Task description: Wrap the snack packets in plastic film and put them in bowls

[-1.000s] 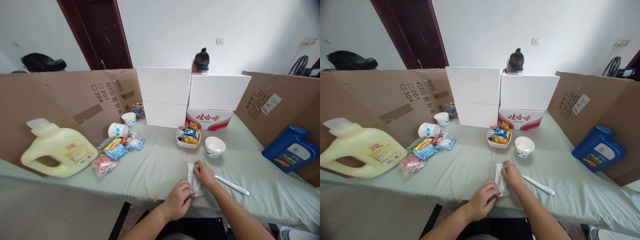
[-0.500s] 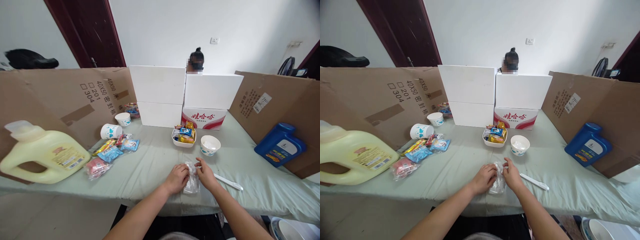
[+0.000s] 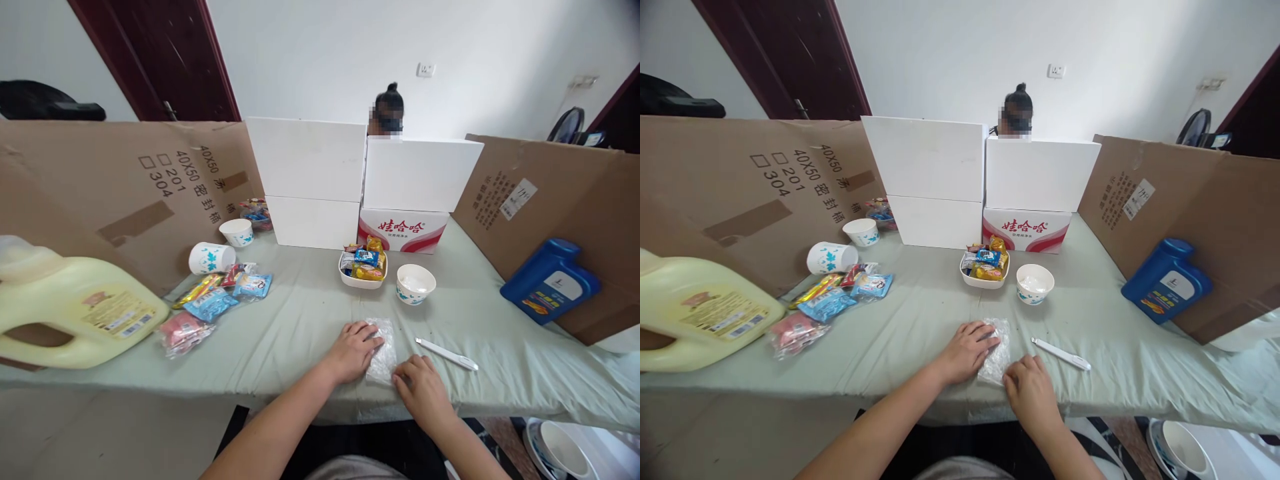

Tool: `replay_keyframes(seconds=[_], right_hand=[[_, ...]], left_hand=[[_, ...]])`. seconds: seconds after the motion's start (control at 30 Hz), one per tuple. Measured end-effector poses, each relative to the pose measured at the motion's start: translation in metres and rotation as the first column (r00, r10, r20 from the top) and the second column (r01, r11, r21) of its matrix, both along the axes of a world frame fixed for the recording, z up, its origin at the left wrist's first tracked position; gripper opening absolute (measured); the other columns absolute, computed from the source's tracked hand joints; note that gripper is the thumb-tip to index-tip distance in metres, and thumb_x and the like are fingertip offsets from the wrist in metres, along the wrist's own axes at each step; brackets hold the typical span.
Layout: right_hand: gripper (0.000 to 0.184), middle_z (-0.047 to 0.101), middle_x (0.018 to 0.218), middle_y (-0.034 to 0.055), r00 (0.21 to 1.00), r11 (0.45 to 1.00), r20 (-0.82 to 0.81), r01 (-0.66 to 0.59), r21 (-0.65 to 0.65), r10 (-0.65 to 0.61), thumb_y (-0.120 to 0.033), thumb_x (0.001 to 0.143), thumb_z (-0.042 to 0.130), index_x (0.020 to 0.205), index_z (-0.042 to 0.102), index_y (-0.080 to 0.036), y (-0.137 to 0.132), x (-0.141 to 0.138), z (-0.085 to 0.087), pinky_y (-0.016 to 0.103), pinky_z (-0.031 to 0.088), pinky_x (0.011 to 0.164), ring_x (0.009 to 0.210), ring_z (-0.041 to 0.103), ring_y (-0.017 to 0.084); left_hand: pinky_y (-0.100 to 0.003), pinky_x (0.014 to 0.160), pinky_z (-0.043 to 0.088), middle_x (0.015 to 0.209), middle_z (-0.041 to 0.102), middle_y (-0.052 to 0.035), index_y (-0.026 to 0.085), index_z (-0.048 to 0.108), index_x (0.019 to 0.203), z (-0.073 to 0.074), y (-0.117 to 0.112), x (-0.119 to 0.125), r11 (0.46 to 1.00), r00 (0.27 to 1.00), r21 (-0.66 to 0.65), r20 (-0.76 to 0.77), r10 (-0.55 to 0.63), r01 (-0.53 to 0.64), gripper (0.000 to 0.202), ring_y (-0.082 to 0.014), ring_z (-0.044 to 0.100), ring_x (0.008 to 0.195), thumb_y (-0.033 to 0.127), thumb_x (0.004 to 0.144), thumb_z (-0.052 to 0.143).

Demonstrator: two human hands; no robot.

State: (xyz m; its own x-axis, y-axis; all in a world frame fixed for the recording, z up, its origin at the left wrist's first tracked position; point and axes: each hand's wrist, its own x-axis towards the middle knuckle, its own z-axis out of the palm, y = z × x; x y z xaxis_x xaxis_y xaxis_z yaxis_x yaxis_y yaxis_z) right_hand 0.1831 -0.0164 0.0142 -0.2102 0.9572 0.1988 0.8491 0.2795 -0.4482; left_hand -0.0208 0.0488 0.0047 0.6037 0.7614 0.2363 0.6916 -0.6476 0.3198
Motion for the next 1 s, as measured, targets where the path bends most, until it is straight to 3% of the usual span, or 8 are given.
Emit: replay_keyframes(seconds=[0.07, 0.13, 0.27, 0.4, 0.63, 0.73, 0.83, 1.0], right_hand=[[0.018, 0.064, 0.097, 0.009, 0.992, 0.978, 0.125, -0.017, 0.206, -0.009, -0.031, 0.09, 0.051, 0.086, 0.066, -0.022, -0.003, -0.003, 0.005, 0.043, 0.044, 0.087, 0.097, 0.058, 0.026], [0.027, 0.059, 0.122, 0.0111, 0.975, 0.934, 0.214, -0.128, 0.333, 0.058, -0.035, 0.09, 0.052, 0.111, 0.063, -0.021, -0.003, -0.008, 0.005, 0.045, 0.041, 0.096, 0.118, 0.05, 0.029], [0.061, 0.045, 0.145, 0.0116, 0.887, 0.864, 0.404, -0.371, 0.34, 0.222, -0.034, 0.085, 0.058, 0.14, 0.041, -0.013, -0.014, -0.018, -0.02, 0.042, 0.033, 0.106, 0.135, 0.034, 0.028], [0.067, 0.04, 0.148, 0.0117, 0.879, 0.868, 0.451, -0.339, 0.362, 0.156, -0.024, 0.082, 0.056, 0.144, 0.035, -0.011, -0.038, -0.013, -0.049, 0.041, 0.029, 0.109, 0.137, 0.032, 0.028], [0.044, 0.059, 0.125, 0.0104, 0.942, 0.893, 0.277, -0.282, 0.351, 0.189, -0.03, 0.09, 0.054, 0.132, 0.049, -0.018, -0.028, -0.012, -0.034, 0.038, 0.042, 0.095, 0.111, 0.053, 0.025], [0.028, 0.064, 0.107, 0.007, 0.947, 0.873, 0.197, -0.313, 0.374, 0.255, -0.019, 0.09, 0.05, 0.117, 0.057, -0.02, -0.023, -0.022, -0.036, 0.037, 0.044, 0.088, 0.095, 0.055, 0.022], [0.025, 0.063, 0.095, 0.0053, 0.939, 0.849, 0.165, -0.344, 0.401, 0.302, -0.012, 0.09, 0.045, 0.108, 0.06, -0.02, -0.029, -0.025, -0.043, 0.035, 0.044, 0.079, 0.082, 0.053, 0.019], [0.023, 0.064, 0.098, 0.0068, 0.915, 0.815, 0.122, -0.399, 0.421, 0.385, -0.013, 0.094, 0.04, 0.103, 0.06, -0.019, -0.033, -0.019, -0.032, 0.039, 0.041, 0.091, 0.099, 0.054, 0.022]], left_hand=[[-0.047, 0.104, 0.033, 0.138, 0.052, -0.0019, 0.033, 0.056, 0.128, -0.001, 0.0, 0.0, 1.0, 1.0, 0.0, -0.006, -0.009, 0.009, 0.039, -0.0265, 0.041, 0.127, 0.024, 0.09, 0.053], [-0.048, 0.105, 0.032, 0.139, 0.05, -0.0026, 0.032, 0.054, 0.13, -0.002, 0.0, -0.001, 1.0, 1.0, 0.006, -0.012, -0.013, 0.013, 0.04, -0.0276, 0.039, 0.129, 0.029, 0.09, 0.054], [-0.047, 0.106, 0.031, 0.139, 0.05, -0.0029, 0.031, 0.054, 0.13, -0.005, -0.001, -0.002, 1.0, 1.0, 0.018, -0.015, -0.015, 0.015, 0.04, -0.0273, 0.039, 0.129, 0.031, 0.09, 0.054], [-0.046, 0.105, 0.031, 0.139, 0.05, -0.0014, 0.032, 0.053, 0.13, -0.005, -0.001, -0.003, 0.999, 0.999, 0.023, -0.004, -0.037, 0.037, 0.041, -0.0263, 0.039, 0.128, 0.031, 0.09, 0.056], [-0.046, 0.103, 0.032, 0.135, 0.054, -0.0015, 0.031, 0.061, 0.121, -0.004, 0.0, -0.005, 0.997, 0.996, 0.03, 0.048, -0.073, 0.071, 0.035, -0.0274, 0.042, 0.122, 0.033, 0.086, 0.062], [-0.041, 0.098, 0.034, 0.126, 0.061, -0.0004, 0.032, 0.063, 0.117, -0.003, -0.001, -0.007, 0.993, 0.991, 0.019, 0.069, -0.114, 0.113, 0.028, -0.024, 0.046, 0.115, 0.029, 0.089, 0.058], [-0.04, 0.094, 0.037, 0.122, 0.061, -0.0019, 0.032, 0.064, 0.118, -0.001, -0.002, -0.007, 0.992, 0.992, 0.0, 0.04, -0.124, 0.124, 0.031, -0.0243, 0.048, 0.11, 0.037, 0.087, 0.061], [-0.048, 0.1, 0.034, 0.129, 0.051, -0.0066, 0.033, 0.055, 0.129, 0.002, -0.003, -0.003, 0.998, 0.998, -0.007, -0.032, -0.06, 0.06, 0.055, -0.03, 0.042, 0.118, 0.052, 0.079, 0.067]])
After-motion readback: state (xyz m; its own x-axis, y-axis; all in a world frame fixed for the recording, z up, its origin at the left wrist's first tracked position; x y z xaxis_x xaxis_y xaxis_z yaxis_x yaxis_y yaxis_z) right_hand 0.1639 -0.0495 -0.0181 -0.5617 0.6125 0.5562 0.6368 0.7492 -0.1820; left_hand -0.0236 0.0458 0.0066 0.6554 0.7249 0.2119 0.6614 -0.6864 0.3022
